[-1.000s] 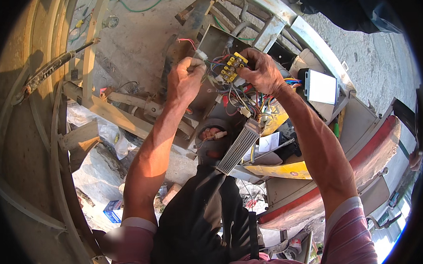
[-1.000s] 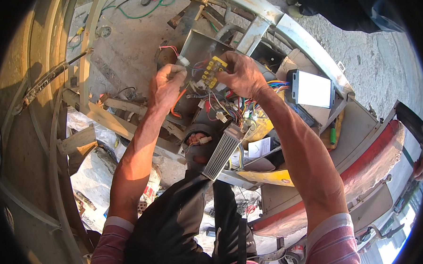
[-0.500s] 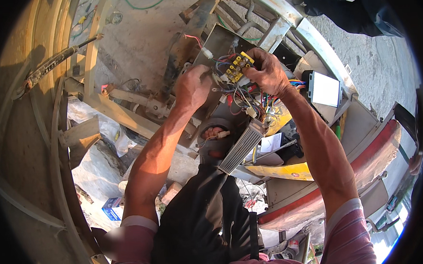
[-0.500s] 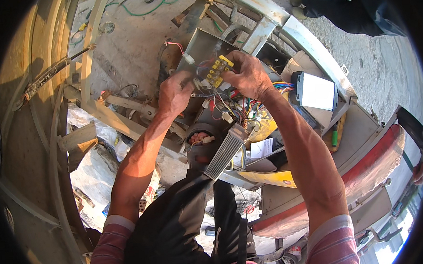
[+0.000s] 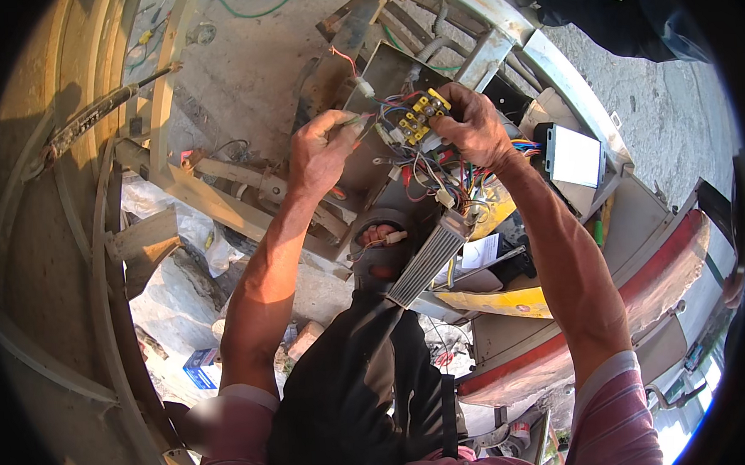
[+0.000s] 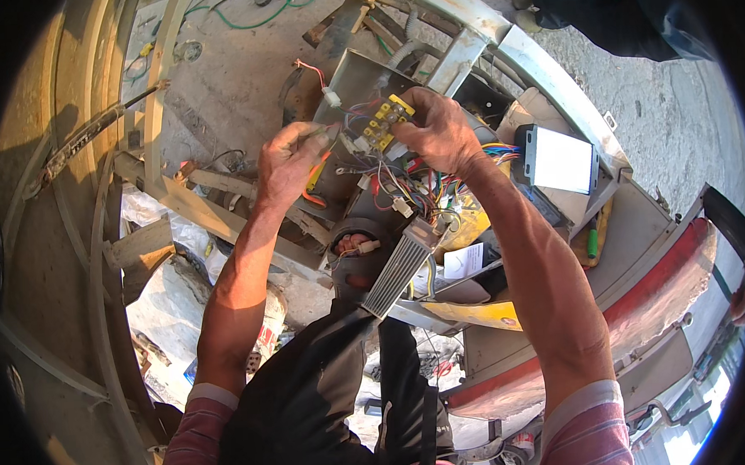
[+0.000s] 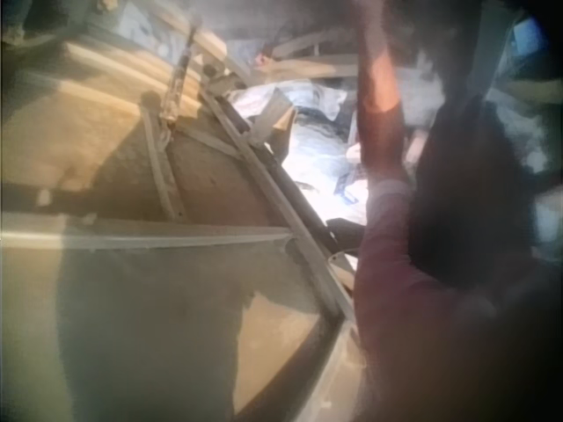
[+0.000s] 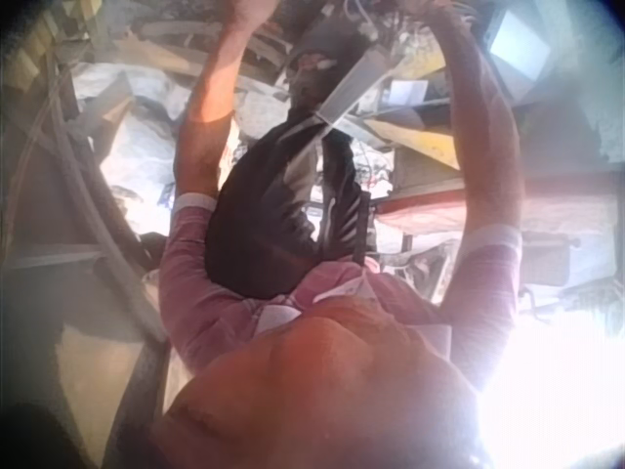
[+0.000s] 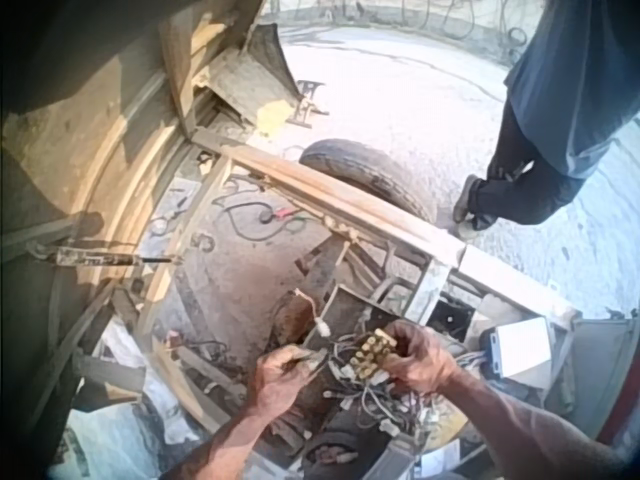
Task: The person connects multiple colored wires to a yellow terminal block inside a metal enclosure. They strip wire ends, insert them into terminals, and tighten connections by hand while handling a power supply unit and other components.
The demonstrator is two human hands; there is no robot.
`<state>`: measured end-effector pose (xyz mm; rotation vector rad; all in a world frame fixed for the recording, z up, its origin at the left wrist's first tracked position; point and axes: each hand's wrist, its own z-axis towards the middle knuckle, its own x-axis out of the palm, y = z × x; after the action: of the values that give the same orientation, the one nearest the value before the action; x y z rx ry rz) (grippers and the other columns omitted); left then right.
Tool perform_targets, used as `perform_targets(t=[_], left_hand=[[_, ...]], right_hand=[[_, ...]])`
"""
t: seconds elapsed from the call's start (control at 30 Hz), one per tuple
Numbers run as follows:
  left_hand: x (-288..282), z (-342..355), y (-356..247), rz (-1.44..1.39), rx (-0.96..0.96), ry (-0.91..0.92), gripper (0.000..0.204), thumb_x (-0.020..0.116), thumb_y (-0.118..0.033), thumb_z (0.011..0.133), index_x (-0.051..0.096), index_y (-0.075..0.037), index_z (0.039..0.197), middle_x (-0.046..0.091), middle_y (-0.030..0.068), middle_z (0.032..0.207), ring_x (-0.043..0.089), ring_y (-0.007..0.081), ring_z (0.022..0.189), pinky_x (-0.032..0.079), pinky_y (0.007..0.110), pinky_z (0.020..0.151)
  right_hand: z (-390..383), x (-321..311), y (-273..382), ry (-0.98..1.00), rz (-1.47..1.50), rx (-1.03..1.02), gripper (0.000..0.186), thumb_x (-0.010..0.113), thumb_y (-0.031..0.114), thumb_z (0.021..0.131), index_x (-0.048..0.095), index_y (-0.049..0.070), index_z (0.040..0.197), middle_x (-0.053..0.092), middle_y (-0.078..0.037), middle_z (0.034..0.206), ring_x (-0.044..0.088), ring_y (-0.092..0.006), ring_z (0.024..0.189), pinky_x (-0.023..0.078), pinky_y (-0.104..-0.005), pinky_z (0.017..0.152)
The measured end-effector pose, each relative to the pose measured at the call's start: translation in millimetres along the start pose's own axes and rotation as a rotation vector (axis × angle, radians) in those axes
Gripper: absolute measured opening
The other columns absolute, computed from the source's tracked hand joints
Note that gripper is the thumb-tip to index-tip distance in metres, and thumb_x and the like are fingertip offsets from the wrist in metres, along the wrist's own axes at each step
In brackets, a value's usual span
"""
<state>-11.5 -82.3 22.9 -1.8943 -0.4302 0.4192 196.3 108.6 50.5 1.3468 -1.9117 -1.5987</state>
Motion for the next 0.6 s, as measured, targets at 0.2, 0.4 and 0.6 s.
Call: perform_targets(t=[0.2, 0.4, 0.6], left_hand=[[-4, 1, -6, -0.171, -0.075, 0.012, 0.016, 0.071, -0.016, 0.105, 0.074, -0.005, 0.116, 0.075, -0.0011, 0.104, 0.067, 0.0071, 0.089, 0.061, 0.029, 0.081], [-5, 5, -7, 0.117, -0.032, -0.005, 0.021, 0.070, -0.019, 0.103, 0.073, -0.003, 0.116, 0.076, 0.0044, 0.103, 0.069, 0.0111, 0.091, 0.058, 0.032, 0.081], [9, 5, -3, 0.607, 0.069, 0.008, 0.027, 0.063, -0.022, 0.105, 0.071, 0.002, 0.116, 0.077, 0.0111, 0.103, 0.072, 0.0192, 0.096, 0.055, 0.034, 0.083]], right_hand=[[1, 0, -1, 0.005, 0.020, 0.012, 0.040, 0.071, 0.024, 0.082, 0.072, -0.005, 0.109, 0.073, -0.011, 0.088, 0.066, -0.0172, 0.079, 0.054, -0.0340, 0.076], [0, -1, -1, 0.019, 0.060, 0.026, 0.041, 0.071, 0.023, 0.082, 0.071, -0.005, 0.111, 0.073, -0.010, 0.088, 0.066, -0.0158, 0.076, 0.055, -0.0332, 0.074], [0, -1, -3, 0.019, 0.081, 0.034, 0.039, 0.071, 0.021, 0.082, 0.070, -0.005, 0.111, 0.072, -0.009, 0.087, 0.065, -0.0149, 0.075, 0.054, -0.0323, 0.073]])
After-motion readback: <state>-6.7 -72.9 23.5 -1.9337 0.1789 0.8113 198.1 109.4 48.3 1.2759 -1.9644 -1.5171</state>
